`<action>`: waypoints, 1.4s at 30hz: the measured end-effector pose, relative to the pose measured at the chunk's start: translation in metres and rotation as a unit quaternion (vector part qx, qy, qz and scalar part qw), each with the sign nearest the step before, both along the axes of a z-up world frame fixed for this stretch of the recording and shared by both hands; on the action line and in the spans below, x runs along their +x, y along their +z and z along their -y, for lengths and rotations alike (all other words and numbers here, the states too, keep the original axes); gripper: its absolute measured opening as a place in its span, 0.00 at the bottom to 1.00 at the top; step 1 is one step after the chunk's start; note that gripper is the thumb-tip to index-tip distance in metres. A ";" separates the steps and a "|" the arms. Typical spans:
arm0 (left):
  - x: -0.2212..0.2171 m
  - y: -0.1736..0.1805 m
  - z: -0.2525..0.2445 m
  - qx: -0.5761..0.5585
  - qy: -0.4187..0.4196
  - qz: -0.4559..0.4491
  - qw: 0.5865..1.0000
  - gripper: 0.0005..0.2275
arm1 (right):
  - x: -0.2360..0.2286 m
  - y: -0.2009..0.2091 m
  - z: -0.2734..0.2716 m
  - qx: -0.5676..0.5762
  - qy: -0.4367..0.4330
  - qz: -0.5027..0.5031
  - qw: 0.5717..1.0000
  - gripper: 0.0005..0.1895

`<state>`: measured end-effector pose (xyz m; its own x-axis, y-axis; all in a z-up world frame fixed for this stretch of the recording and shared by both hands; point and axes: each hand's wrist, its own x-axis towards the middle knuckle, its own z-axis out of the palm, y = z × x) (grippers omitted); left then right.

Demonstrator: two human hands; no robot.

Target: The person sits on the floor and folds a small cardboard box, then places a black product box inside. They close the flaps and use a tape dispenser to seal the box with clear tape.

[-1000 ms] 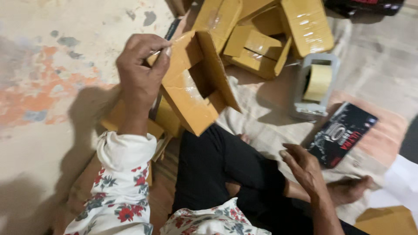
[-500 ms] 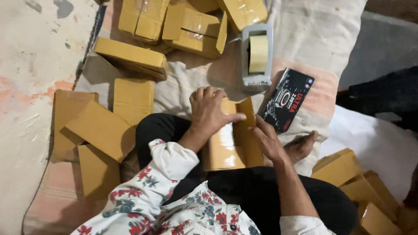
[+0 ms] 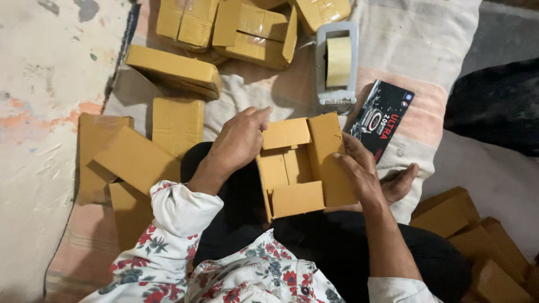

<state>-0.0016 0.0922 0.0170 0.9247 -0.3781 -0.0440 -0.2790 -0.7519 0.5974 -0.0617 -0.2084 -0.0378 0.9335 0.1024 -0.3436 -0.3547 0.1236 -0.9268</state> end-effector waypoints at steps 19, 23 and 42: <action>0.014 0.022 0.010 0.088 0.058 -0.008 0.994 0.21 | -0.024 0.020 0.008 0.007 -0.026 0.099 0.995 0.33; 0.006 -0.020 -0.007 -0.029 0.182 -0.087 0.979 0.26 | -0.016 0.002 0.009 0.084 -0.029 0.078 0.993 0.32; -0.019 0.001 0.022 -0.044 0.074 -0.046 0.995 0.13 | -0.064 0.046 -0.015 -0.438 0.175 0.246 0.847 0.75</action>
<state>-0.0208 0.0702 0.0178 0.9642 -0.2443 -0.1028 -0.1109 -0.7242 0.6806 -0.1253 -0.1937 0.0087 0.9510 0.3092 -0.0094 0.2277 -0.7204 -0.6551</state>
